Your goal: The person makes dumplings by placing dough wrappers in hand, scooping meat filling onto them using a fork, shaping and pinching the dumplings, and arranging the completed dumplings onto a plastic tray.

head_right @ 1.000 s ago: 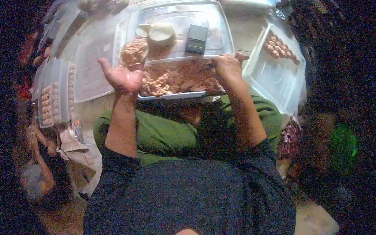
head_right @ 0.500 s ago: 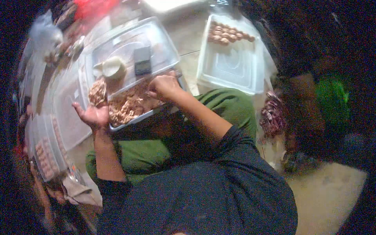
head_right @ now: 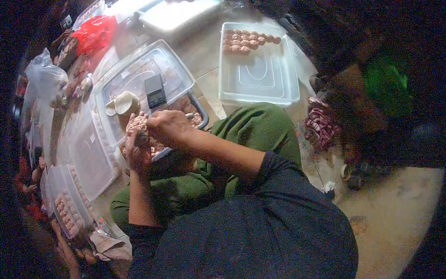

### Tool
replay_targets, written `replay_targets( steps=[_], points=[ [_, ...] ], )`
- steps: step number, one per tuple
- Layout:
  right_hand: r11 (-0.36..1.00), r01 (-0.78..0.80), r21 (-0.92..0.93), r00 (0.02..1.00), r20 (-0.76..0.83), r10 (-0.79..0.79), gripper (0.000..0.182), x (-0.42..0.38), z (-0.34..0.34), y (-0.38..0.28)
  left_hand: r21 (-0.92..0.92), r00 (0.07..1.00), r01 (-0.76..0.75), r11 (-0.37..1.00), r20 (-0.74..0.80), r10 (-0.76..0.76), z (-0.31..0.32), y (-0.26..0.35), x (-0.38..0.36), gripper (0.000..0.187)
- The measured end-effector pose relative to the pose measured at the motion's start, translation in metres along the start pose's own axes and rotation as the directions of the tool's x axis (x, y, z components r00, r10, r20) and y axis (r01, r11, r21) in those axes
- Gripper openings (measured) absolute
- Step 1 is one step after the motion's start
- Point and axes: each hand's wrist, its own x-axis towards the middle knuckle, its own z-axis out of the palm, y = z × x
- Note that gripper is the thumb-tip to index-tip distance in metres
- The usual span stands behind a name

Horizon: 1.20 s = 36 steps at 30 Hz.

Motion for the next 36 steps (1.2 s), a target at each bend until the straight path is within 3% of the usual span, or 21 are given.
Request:
replay_targets(
  steps=[5, 6, 9, 10, 15, 16, 17, 18, 20, 23, 25, 27, 29, 31, 33, 36],
  points=[
    [0.98, 0.031, -0.196, 0.998, 0.056, -0.02, 0.015, 0.003, -0.018, 0.0, -0.092, 0.994, -0.042, 0.995, -0.101, 0.033, -0.016, 0.003, 0.008, 0.048],
    [0.974, 0.017, -0.225, 1.0, -0.005, -0.019, 0.012, 0.004, -0.019, -0.001, 0.038, 0.994, -0.064, 0.997, -0.089, 0.067, -0.009, 0.007, 0.004, 0.065],
    [0.993, 0.084, -0.082, 0.986, -0.135, -0.094, 0.01, 0.004, 0.0, -0.006, -0.217, 0.999, 0.006, 0.976, 0.05, 0.005, -0.009, 0.01, 0.002, 0.08],
    [0.988, 0.143, -0.061, 0.984, -0.095, -0.148, 0.009, 0.003, 0.008, -0.004, -0.268, 0.997, 0.077, 0.96, 0.0, -0.08, -0.007, 0.012, 0.003, 0.089],
    [0.996, 0.035, -0.077, 0.999, 0.026, -0.033, 0.013, 0.006, 0.0, 0.007, -0.479, 0.987, 0.02, 0.878, -0.132, -0.095, -0.012, 0.025, 0.003, 0.086],
    [0.994, 0.02, -0.106, 1.0, 0.015, -0.019, 0.013, 0.008, -0.006, 0.009, -0.516, 0.993, 0.025, 0.856, -0.086, -0.081, -0.016, 0.026, 0.002, 0.082],
    [0.99, 0.0, -0.138, 1.0, -0.001, 0.0, 0.014, 0.011, -0.01, 0.008, -0.455, 0.996, 0.025, 0.89, -0.068, -0.063, -0.015, 0.027, 0.002, 0.08],
    [0.999, -0.029, 0.013, 0.997, -0.069, 0.03, 0.013, 0.015, -0.014, 0.0, -0.394, 0.997, 0.031, 0.918, -0.048, -0.054, -0.01, 0.026, 0.002, 0.079],
    [1.0, 0.029, -0.005, 0.998, -0.048, -0.029, 0.013, 0.017, -0.005, 0.008, -0.306, 0.997, 0.073, 0.949, 0.059, -0.058, -0.006, 0.021, 0.0, 0.074],
    [0.998, 0.054, 0.027, 0.998, -0.032, -0.053, 0.013, 0.016, 0.002, 0.022, -0.193, 0.997, 0.079, 0.978, 0.003, -0.08, 0.0, 0.021, 0.0, 0.073],
    [1.0, 0.013, -0.003, 1.0, -0.009, -0.013, 0.013, 0.017, -0.006, 0.021, -0.346, 0.996, 0.077, 0.935, -0.017, -0.089, -0.004, 0.022, 0.002, 0.075],
    [0.994, 0.048, 0.095, 0.996, -0.075, -0.041, 0.011, 0.017, -0.004, 0.02, -0.457, 0.997, 0.06, 0.887, -0.017, -0.076, -0.004, 0.028, 0.002, 0.078],
    [0.982, 0.03, 0.186, 0.997, -0.08, -0.015, 0.009, 0.015, 0.005, 0.017, -0.415, 0.995, 0.096, 0.905, 0.016, -0.098, -0.008, 0.024, 0.002, 0.088],
    [0.989, 0.149, -0.012, 0.986, -0.07, -0.15, 0.01, 0.013, 0.011, 0.005, -0.36, 0.989, 0.146, 0.921, 0.053, -0.136, -0.007, 0.019, 0.0, 0.092],
    [0.985, 0.138, -0.107, 0.987, -0.063, -0.145, 0.011, 0.013, 0.006, 0.0, -0.412, 0.981, 0.188, 0.892, 0.035, -0.19, -0.002, 0.019, -0.002, 0.095],
    [0.987, 0.162, 0.005, 0.976, -0.151, -0.159, 0.02, 0.019, -0.009, 0.008, -0.406, 0.971, 0.234, 0.884, 0.056, -0.232, 0.0, 0.021, -0.002, 0.097]
  ],
)
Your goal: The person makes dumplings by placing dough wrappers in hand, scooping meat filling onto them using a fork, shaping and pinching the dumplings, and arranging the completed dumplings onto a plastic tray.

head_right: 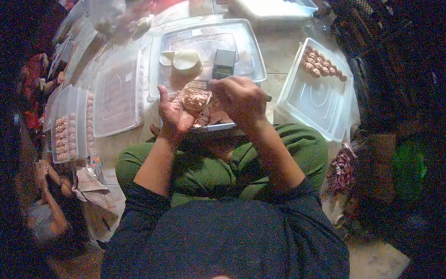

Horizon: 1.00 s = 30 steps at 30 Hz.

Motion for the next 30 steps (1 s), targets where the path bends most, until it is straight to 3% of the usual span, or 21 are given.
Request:
replay_targets(
  steps=[1, 3, 4, 5, 7, 9, 11, 13, 14, 16, 17, 18, 21, 22, 24, 25, 26, 29, 30],
  points=[
    [0.974, -0.149, 0.168, 0.989, 0.033, 0.146, 0.022, 0.0, -0.002, 0.006, 0.045, 1.0, 0.007, 0.999, 0.002, -0.007, 0.0, 0.0, 0.001, 0.098],
    [0.781, -0.432, 0.452, 0.901, 0.173, 0.398, 0.027, -0.004, 0.0, 0.023, 0.188, 0.998, 0.044, 0.981, 0.035, -0.051, 0.0, 0.001, 0.0, 0.101],
    [0.74, -0.508, 0.44, 0.861, 0.27, 0.431, 0.032, -0.005, 0.002, 0.031, 0.288, 0.994, 0.07, 0.955, 0.063, -0.092, 0.001, 0.003, -0.002, 0.103],
    [0.522, -0.633, 0.571, 0.774, 0.464, 0.432, 0.034, -0.012, 0.011, 0.047, 0.386, 0.987, 0.09, 0.918, 0.088, -0.134, 0.001, 0.006, -0.003, 0.106],
    [0.298, -0.815, 0.497, 0.579, 0.707, 0.405, 0.031, -0.011, 0.005, 0.039, 0.355, 0.958, 0.196, 0.914, 0.131, -0.256, -0.012, 0.001, 0.004, 0.114],
    [0.378, -0.814, 0.442, 0.555, 0.784, 0.278, 0.024, -0.021, 0.021, 0.054, 0.31, 0.943, 0.244, 0.919, 0.144, -0.299, -0.017, -0.009, 0.008, 0.115],
    [0.37, -0.787, 0.493, 0.596, 0.762, 0.252, 0.019, -0.024, 0.026, 0.053, 0.443, 0.939, 0.263, 0.857, 0.086, -0.333, -0.017, -0.009, 0.007, 0.115],
    [0.32, -0.817, 0.479, 0.573, 0.733, 0.367, 0.018, -0.02, 0.02, 0.044, 0.581, 0.955, 0.243, 0.777, -0.004, -0.296, -0.003, 0.0, 0.0, 0.113],
    [0.295, -0.829, 0.476, 0.56, 0.713, 0.422, 0.018, -0.017, 0.017, 0.042, 0.587, 0.933, 0.353, 0.729, -0.156, -0.326, -0.002, 0.012, -0.002, 0.099],
    [0.211, -0.81, 0.547, 0.57, 0.649, 0.504, 0.016, -0.014, 0.018, 0.044, 0.733, 0.984, 0.176, 0.657, -0.15, -0.096, -0.005, 0.026, 0.001, 0.087],
    [0.17, -0.796, 0.58, 0.566, 0.618, 0.545, 0.016, -0.013, 0.019, 0.045, 0.794, 0.991, 0.096, 0.6, -0.134, 0.019, -0.009, 0.035, 0.005, 0.084],
    [0.072, -0.716, 0.694, 0.614, 0.578, 0.538, 0.014, -0.005, 0.013, 0.028, 0.652, 0.994, -0.036, 0.757, 0.1, -0.039, -0.035, 0.048, 0.012, 0.082],
    [-0.115, -0.613, 0.781, 0.702, 0.606, 0.375, 0.016, 0.008, -0.001, 0.0, 0.282, 0.868, -0.368, 0.886, 0.445, 0.219, -0.007, 0.044, 0.001, 0.078],
    [-0.159, -0.535, 0.829, 0.758, 0.555, 0.343, 0.017, 0.011, -0.001, -0.026, 0.437, 0.866, -0.441, 0.784, 0.436, 0.243, 0.001, 0.041, -0.005, 0.071],
    [-0.202, -0.642, 0.74, 0.663, 0.668, 0.339, 0.019, 0.0, 0.016, -0.016, 0.77, 0.926, -0.376, 0.515, 0.339, 0.169, 0.009, 0.031, -0.004, 0.067],
    [-0.219, -0.69, 0.69, 0.612, 0.718, 0.333, 0.02, -0.003, 0.023, -0.012, 0.687, 0.931, -0.355, 0.634, 0.319, 0.176, 0.006, 0.026, -0.002, 0.067],
    [-0.129, -0.724, 0.678, 0.595, 0.708, 0.38, 0.03, -0.007, 0.028, -0.013, 0.587, 0.937, -0.332, 0.738, 0.298, 0.184, 0.004, 0.021, 0.001, 0.068],
    [-0.202, -0.639, 0.742, 0.628, 0.655, 0.419, 0.038, -0.01, 0.027, -0.025, 0.837, 0.84, -0.511, 0.194, 0.438, 0.321, -0.011, 0.032, 0.009, 0.069],
    [-0.271, -0.633, 0.726, 0.634, 0.686, 0.357, 0.04, -0.013, 0.028, -0.02, 0.814, 0.794, -0.565, 0.132, 0.493, 0.355, -0.009, 0.033, 0.009, 0.078]
  ],
)
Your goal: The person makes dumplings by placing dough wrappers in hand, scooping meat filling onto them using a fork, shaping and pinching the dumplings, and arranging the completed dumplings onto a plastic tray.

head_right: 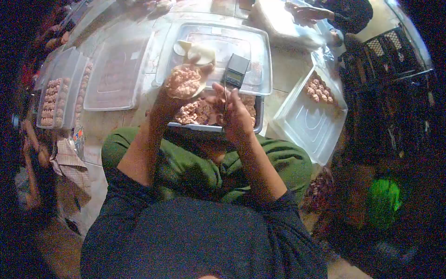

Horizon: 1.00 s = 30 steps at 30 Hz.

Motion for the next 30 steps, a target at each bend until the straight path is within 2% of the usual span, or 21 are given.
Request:
replay_targets(
  steps=[1, 3, 4, 5, 7, 8, 10, 13, 14, 16, 18, 20, 21, 22, 23, 25, 26, 27, 28, 29, 30],
  points=[
    [0.999, 0.033, -0.023, 0.999, 0.001, -0.033, 0.039, 0.002, -0.007, 0.009, 0.042, 0.997, -0.074, 0.996, -0.025, 0.076, -0.001, 0.005, 0.002, 0.087],
    [0.992, 0.107, -0.069, 0.994, 0.008, -0.107, 0.036, 0.009, -0.018, 0.038, -0.223, 0.983, -0.094, 0.97, -0.176, 0.055, 0.013, 0.022, -0.001, 0.099],
    [0.984, 0.151, 0.091, 0.988, 0.008, -0.152, 0.032, 0.01, -0.004, 0.045, -0.066, 0.996, -0.072, 0.995, -0.058, 0.068, 0.009, 0.023, -0.003, 0.108],
    [0.981, 0.19, 0.041, 0.977, -0.102, -0.185, 0.029, 0.004, 0.012, 0.05, -0.096, 0.994, -0.08, 0.992, -0.075, 0.073, 0.011, 0.024, -0.004, 0.105],
    [0.954, 0.291, -0.074, 0.957, 0.019, -0.29, 0.027, 0.0, 0.025, 0.05, -0.154, 0.991, -0.091, 0.984, -0.113, 0.074, 0.017, 0.026, -0.006, 0.101],
    [0.854, 0.412, -0.317, 0.909, 0.086, -0.407, 0.025, 0.005, 0.016, 0.054, -0.072, 0.994, -0.069, 0.995, -0.091, 0.062, 0.017, 0.025, -0.009, 0.088],
    [0.445, 0.579, -0.684, 0.779, 0.303, -0.548, 0.022, 0.018, -0.006, 0.057, -0.123, 0.998, -0.035, 0.992, -0.063, 0.028, 0.015, 0.022, -0.01, 0.078],
    [0.121, 0.412, -0.903, 0.793, 0.291, -0.535, 0.018, 0.012, -0.006, 0.034, -0.074, 0.985, -0.046, 0.996, -0.168, 0.033, 0.012, 0.024, -0.009, 0.07],
    [0.293, 0.427, -0.856, 0.793, 0.197, -0.577, 0.015, 0.007, -0.004, 0.034, 0.006, 0.971, -0.067, 0.998, -0.228, 0.067, 0.012, 0.018, -0.009, 0.072],
    [0.307, 0.488, -0.817, 0.777, 0.246, -0.58, 0.014, 0.0, 0.004, 0.037, 0.032, 0.948, -0.043, 0.999, -0.315, 0.051, 0.014, 0.022, -0.008, 0.078],
    [0.334, 0.562, -0.756, 0.746, 0.29, -0.599, 0.015, 0.007, 0.007, 0.049, -0.105, 0.96, -0.012, 0.994, -0.28, -0.018, 0.023, 0.03, -0.011, 0.081],
    [0.224, 0.558, -0.799, 0.747, 0.366, -0.556, 0.015, 0.006, 0.004, 0.046, -0.203, 0.974, 0.001, 0.979, -0.22, -0.047, 0.027, 0.025, -0.014, 0.084],
    [0.167, 0.555, -0.815, 0.748, 0.401, -0.529, 0.015, 0.005, 0.006, 0.042, -0.137, 0.965, 0.005, 0.991, -0.261, -0.041, 0.026, 0.024, -0.013, 0.085],
    [0.295, 0.436, -0.85, 0.839, 0.266, -0.474, 0.015, 0.003, 0.012, 0.039, -0.071, 0.953, 0.009, 0.997, -0.301, -0.03, 0.023, 0.022, -0.014, 0.086],
    [0.364, 0.409, -0.837, 0.855, 0.212, -0.473, 0.017, 0.002, 0.012, 0.039, -0.005, 0.94, 0.015, 1.0, -0.34, -0.016, 0.022, 0.022, -0.014, 0.087],
    [0.495, 0.355, -0.793, 0.881, 0.107, -0.46, 0.023, -0.002, 0.011, 0.037, -0.081, 0.926, 0.008, 0.997, -0.375, -0.039, 0.024, 0.021, -0.014, 0.098],
    [0.496, 0.396, -0.773, 0.869, 0.141, -0.475, 0.025, -0.003, 0.009, 0.041, -0.12, 0.919, 0.004, 0.993, -0.391, -0.051, 0.025, 0.021, -0.014, 0.104],
    [0.392, 0.468, -0.792, 0.823, 0.228, -0.521, 0.025, 0.001, 0.006, 0.046, -0.16, 0.913, 0.001, 0.987, -0.403, -0.067, 0.027, 0.021, -0.014, 0.11],
    [0.283, 0.531, -0.799, 0.77, 0.315, -0.555, 0.025, 0.007, 0.002, 0.052, -0.024, 0.935, -0.017, 1.0, -0.354, 0.007, 0.027, 0.022, -0.016, 0.107],
    [0.17, 0.585, -0.793, 0.712, 0.402, -0.576, 0.025, 0.01, 0.0, 0.055, -0.018, 0.93, -0.001, 1.0, -0.369, -0.006, 0.03, 0.016, -0.017, 0.104],
    [0.237, 0.56, -0.794, 0.755, 0.371, -0.54, 0.024, 0.002, 0.017, 0.042, -0.01, 0.923, 0.017, 1.0, -0.384, -0.02, 0.035, 0.006, -0.019, 0.1]
  ],
)
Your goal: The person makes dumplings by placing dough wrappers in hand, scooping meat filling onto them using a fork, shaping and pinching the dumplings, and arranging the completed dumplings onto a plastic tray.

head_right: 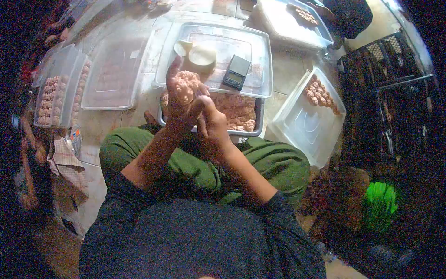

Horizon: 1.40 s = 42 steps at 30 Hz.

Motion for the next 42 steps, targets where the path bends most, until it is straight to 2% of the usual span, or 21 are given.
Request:
replay_targets(
  steps=[3, 4, 5, 7, 8, 11, 13, 14, 15, 17, 19, 20, 23, 25, 27, 30, 32, 34, 38, 41, 42],
  points=[
    [0.964, -0.262, 0.046, 0.965, 0.038, 0.261, 0.019, 0.005, -0.003, -0.003, 0.08, 0.997, -0.044, 0.996, -0.055, 0.048, 0.0, 0.005, 0.002, 0.09],
    [0.925, -0.358, 0.125, 0.933, 0.071, 0.352, 0.02, 0.003, -0.006, -0.007, -0.011, 0.997, 0.011, 1.0, -0.071, -0.011, 0.001, 0.013, 0.002, 0.091],
    [0.953, -0.276, 0.122, 0.961, 0.046, 0.272, 0.021, 0.001, -0.005, -0.007, -0.102, 0.994, 0.061, 0.993, -0.081, -0.069, 0.002, 0.02, 0.002, 0.093],
    [0.988, -0.113, 0.108, 0.993, -0.003, 0.114, 0.022, -0.007, -0.003, 0.0, -0.042, 0.998, -0.062, 0.997, -0.016, 0.061, 0.004, 0.018, 0.002, 0.099],
    [0.986, 0.161, 0.031, 0.987, -0.025, -0.16, 0.023, -0.005, -0.002, 0.018, 0.056, 0.982, -0.188, 0.981, 0.003, 0.188, 0.006, 0.007, 0.002, 0.1],
    [0.959, -0.221, 0.176, 0.973, -0.021, 0.228, 0.022, 0.006, -0.014, 0.006, 0.143, 0.976, -0.214, 0.966, 0.002, 0.216, 0.01, 0.007, 0.0, 0.1],
    [0.932, -0.215, 0.293, 0.972, -0.034, 0.235, 0.02, 0.01, -0.018, 0.013, 0.136, 0.992, -0.117, 0.984, -0.03, 0.122, 0.01, 0.02, 0.002, 0.097],
    [0.93, -0.188, 0.314, 0.978, -0.031, 0.208, 0.02, 0.01, -0.022, 0.014, -0.164, 1.0, -0.031, 0.986, -0.003, 0.031, 0.008, 0.029, 0.004, 0.096],
    [0.928, -0.162, 0.335, 0.983, -0.027, 0.181, 0.019, 0.011, -0.026, 0.017, -0.104, 0.994, -0.106, 0.989, 0.029, 0.11, 0.004, 0.033, 0.008, 0.098],
    [0.989, -0.106, 0.104, 0.993, 0.058, 0.1, 0.021, 0.015, -0.035, 0.021, 0.012, 0.961, -0.259, 0.966, 0.105, 0.256, -0.008, 0.032, 0.017, 0.102],
    [0.972, -0.003, -0.233, 0.983, 0.179, 0.046, 0.027, 0.02, -0.042, 0.013, -0.042, 0.968, -0.183, 0.982, 0.169, 0.187, -0.01, 0.032, 0.021, 0.107],
    [0.977, 0.046, -0.206, 0.995, 0.093, -0.028, 0.02, 0.019, -0.039, 0.006, -0.049, 0.973, -0.143, 0.989, 0.174, 0.149, -0.01, 0.037, 0.02, 0.107],
    [0.948, -0.134, 0.29, 0.947, -0.244, 0.208, 0.017, -0.002, -0.019, 0.01, -0.064, 0.974, -0.145, 0.987, 0.166, 0.154, -0.009, 0.029, 0.018, 0.105],
    [0.997, -0.07, 0.034, 0.996, -0.054, 0.072, 0.01, -0.002, -0.01, 0.004, -0.061, 0.976, -0.133, 0.989, 0.166, 0.141, -0.005, 0.027, 0.013, 0.106],
    [0.969, 0.221, -0.114, 0.975, 0.035, -0.218, 0.01, 0.002, -0.011, 0.009, -0.024, 0.98, -0.081, 0.996, 0.18, 0.084, -0.006, 0.029, 0.011, 0.109],
    [0.98, -0.081, -0.18, 0.996, 0.033, 0.088, 0.014, 0.009, -0.015, -0.006, -0.058, 0.99, -0.046, 0.997, 0.13, 0.054, -0.01, 0.02, 0.013, 0.11],
    [0.995, -0.04, -0.09, 0.999, -0.032, 0.038, 0.012, 0.007, -0.01, -0.006, -0.15, 0.999, 0.016, 0.989, 0.054, -0.008, -0.008, 0.014, 0.013, 0.111],
    [0.998, 0.067, 0.001, 0.997, -0.033, -0.067, 0.012, 0.003, -0.001, 0.008, 0.055, 0.993, -0.107, 0.993, 0.059, 0.103, -0.008, 0.016, 0.013, 0.114],
    [0.995, 0.047, -0.093, 0.999, -0.016, -0.049, 0.016, 0.011, -0.005, -0.005, 0.052, 1.0, -0.028, 0.998, 0.009, 0.027, -0.012, 0.014, 0.012, 0.112],
    [0.974, -0.227, -0.024, 0.974, -0.033, 0.226, 0.015, -0.001, -0.006, -0.004, -0.021, 1.0, 0.001, 1.0, -0.02, -0.001, -0.019, 0.014, 0.016, 0.116],
    [0.959, -0.255, 0.127, 0.966, -0.021, 0.259, 0.014, -0.004, 0.001, -0.004, -0.011, 0.998, -0.037, 0.999, -0.048, 0.037, -0.016, 0.01, 0.018, 0.122]
  ],
)
